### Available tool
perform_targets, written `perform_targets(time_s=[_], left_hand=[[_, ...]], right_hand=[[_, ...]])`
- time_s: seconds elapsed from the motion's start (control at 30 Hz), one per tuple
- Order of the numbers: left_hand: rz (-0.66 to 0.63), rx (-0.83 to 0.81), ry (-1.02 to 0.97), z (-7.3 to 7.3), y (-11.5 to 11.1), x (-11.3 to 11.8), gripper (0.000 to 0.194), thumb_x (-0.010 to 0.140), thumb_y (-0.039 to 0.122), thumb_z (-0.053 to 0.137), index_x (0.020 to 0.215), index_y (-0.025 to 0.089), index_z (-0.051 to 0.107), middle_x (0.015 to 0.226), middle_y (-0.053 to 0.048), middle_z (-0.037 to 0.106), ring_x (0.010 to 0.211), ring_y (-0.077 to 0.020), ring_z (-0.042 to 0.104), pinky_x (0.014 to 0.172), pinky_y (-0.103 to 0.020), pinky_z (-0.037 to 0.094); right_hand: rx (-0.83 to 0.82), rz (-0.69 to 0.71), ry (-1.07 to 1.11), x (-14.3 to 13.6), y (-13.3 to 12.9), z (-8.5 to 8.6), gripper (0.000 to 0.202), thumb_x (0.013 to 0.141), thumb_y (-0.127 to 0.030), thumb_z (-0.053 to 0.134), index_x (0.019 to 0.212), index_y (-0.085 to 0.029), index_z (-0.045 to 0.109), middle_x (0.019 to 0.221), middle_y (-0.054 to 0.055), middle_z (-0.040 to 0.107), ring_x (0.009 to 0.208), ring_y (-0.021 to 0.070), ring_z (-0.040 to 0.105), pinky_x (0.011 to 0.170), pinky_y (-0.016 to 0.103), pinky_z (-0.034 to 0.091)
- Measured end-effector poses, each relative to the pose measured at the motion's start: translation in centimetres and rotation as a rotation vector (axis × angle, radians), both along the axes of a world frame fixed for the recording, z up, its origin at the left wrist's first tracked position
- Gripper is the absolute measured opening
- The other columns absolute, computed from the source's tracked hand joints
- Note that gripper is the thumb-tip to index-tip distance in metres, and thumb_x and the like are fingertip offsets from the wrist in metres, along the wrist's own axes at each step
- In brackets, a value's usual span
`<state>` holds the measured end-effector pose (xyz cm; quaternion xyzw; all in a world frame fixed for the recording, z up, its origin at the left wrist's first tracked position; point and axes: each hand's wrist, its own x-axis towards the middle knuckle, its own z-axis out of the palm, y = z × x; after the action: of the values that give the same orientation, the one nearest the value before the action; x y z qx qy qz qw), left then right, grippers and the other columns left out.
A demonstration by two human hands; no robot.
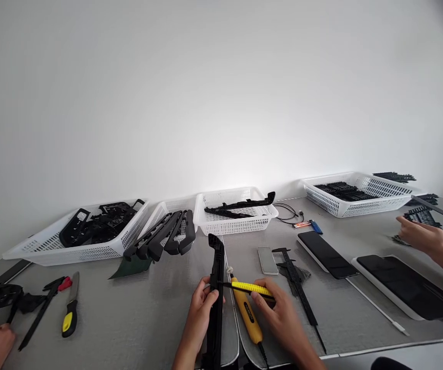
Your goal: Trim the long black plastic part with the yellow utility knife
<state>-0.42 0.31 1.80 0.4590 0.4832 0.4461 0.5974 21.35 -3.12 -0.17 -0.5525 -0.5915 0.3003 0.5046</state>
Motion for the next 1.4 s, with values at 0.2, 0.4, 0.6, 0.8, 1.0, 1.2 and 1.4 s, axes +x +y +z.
perform_targets(time_s=[0.2,0.4,0.6,0.8,1.0,1.2,1.4], left_hand=[[0.027,-0.04,-0.012,0.3,-0.3,0.1,0.076,0.082,0.059,0.075,0.144,0.019,0.055,0.073,0.0,0.07,0.068,-0.0191,0.064,0.066,-0.029,0.05],[-0.044,-0.008,0.036,-0.1,-0.3,0.1,0.069,0.086,0.06,0.073,0.138,0.017,0.058,0.071,0.0,0.07,0.074,-0.02,0.066,0.069,-0.028,0.049],[-0.07,-0.004,0.029,-0.1,-0.3,0.1,0.063,0.088,0.058,0.07,0.135,0.018,0.057,0.074,-0.001,0.071,0.077,-0.0205,0.067,0.072,-0.029,0.051],[-0.052,-0.018,0.01,0.1,-0.2,0.1,0.062,0.083,0.059,0.075,0.129,0.019,0.062,0.08,-0.002,0.072,0.079,-0.0226,0.068,0.075,-0.032,0.053],[-0.03,0.017,-0.019,-0.2,-0.1,0.1,0.052,0.08,0.058,0.08,0.115,0.021,0.071,0.103,-0.007,0.076,0.094,-0.0255,0.07,0.084,-0.034,0.055],[-0.025,0.02,-0.021,-0.4,0.0,0.2,0.059,0.081,0.057,0.08,0.126,0.021,0.07,0.098,-0.005,0.075,0.085,-0.0227,0.069,0.084,-0.034,0.054],[-0.006,0.021,-0.016,-0.6,0.0,0.1,0.062,0.08,0.056,0.081,0.13,0.021,0.067,0.094,-0.004,0.074,0.084,-0.0221,0.069,0.085,-0.034,0.054]], right_hand=[[0.019,-0.057,0.022,0.0,0.1,-0.1,0.037,0.099,-0.056,0.059,0.099,-0.021,0.072,0.094,0.006,0.073,0.085,0.0222,0.068,0.076,0.029,0.053],[0.034,0.024,0.017,-0.1,-0.1,0.5,0.037,0.101,-0.055,0.056,0.1,-0.021,0.07,0.094,0.006,0.07,0.088,0.0217,0.066,0.078,0.029,0.052],[-0.004,0.049,0.007,-0.1,-0.2,0.5,0.037,0.102,-0.055,0.056,0.1,-0.02,0.069,0.09,0.004,0.069,0.083,0.02,0.064,0.075,0.028,0.05],[0.007,0.008,0.009,-0.1,-0.1,0.3,0.037,0.101,-0.055,0.056,0.099,-0.021,0.07,0.092,0.005,0.071,0.086,0.0209,0.066,0.076,0.029,0.051],[0.036,0.014,0.011,0.0,-0.2,0.4,0.037,0.102,-0.054,0.056,0.1,-0.021,0.07,0.093,0.005,0.071,0.087,0.0212,0.066,0.078,0.029,0.052],[0.036,0.07,-0.001,-0.2,-0.4,1.0,0.036,0.102,-0.054,0.055,0.097,-0.021,0.07,0.089,0.004,0.071,0.082,0.0201,0.065,0.074,0.028,0.05],[0.021,0.088,-0.013,-0.1,-0.2,0.7,0.039,0.102,-0.055,0.054,0.096,-0.02,0.07,0.088,0.005,0.07,0.083,0.0206,0.065,0.076,0.029,0.05]])
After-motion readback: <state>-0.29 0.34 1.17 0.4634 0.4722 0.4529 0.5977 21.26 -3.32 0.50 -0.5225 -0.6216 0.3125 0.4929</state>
